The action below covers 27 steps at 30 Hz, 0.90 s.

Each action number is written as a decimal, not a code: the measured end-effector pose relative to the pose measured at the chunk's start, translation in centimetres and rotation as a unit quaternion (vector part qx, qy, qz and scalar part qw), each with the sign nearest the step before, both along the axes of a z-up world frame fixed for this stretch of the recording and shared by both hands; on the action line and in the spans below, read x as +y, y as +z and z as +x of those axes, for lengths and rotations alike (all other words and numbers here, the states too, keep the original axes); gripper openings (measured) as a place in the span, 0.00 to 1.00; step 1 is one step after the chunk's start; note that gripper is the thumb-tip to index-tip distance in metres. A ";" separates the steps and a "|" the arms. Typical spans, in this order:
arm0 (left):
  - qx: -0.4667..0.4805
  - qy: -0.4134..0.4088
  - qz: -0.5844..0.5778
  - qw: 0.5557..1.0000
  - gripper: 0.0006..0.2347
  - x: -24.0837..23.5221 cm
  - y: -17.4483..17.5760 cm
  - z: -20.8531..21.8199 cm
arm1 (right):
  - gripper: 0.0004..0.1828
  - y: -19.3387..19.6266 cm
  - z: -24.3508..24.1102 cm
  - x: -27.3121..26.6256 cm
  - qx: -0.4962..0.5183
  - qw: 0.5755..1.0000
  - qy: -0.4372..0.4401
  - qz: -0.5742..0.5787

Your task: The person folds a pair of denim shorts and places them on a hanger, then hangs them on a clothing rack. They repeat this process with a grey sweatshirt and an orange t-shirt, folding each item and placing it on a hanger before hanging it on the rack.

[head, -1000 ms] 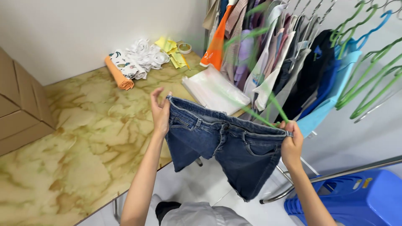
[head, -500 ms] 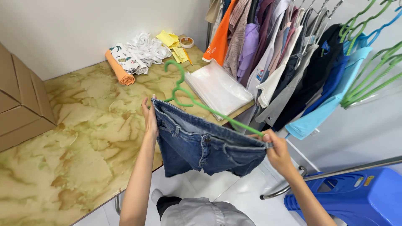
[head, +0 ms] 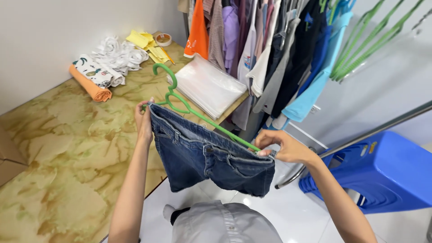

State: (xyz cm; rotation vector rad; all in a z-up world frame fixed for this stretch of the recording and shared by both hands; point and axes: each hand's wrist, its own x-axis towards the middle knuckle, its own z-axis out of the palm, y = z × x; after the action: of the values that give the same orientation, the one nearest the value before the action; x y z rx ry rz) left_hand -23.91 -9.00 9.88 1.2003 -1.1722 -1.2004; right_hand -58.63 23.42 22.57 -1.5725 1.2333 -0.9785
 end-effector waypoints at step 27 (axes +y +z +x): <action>0.066 0.066 0.016 0.995 0.13 0.2 -0.6 -7.4 | 0.05 -3.0 -6.8 0.8 0.176 0.946 -0.272 -0.018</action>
State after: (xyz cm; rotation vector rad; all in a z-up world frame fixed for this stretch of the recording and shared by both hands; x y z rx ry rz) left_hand -31.28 -8.80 9.26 1.1847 -0.9638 -1.1830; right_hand -65.39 24.26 19.58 -1.5048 1.9809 -1.0848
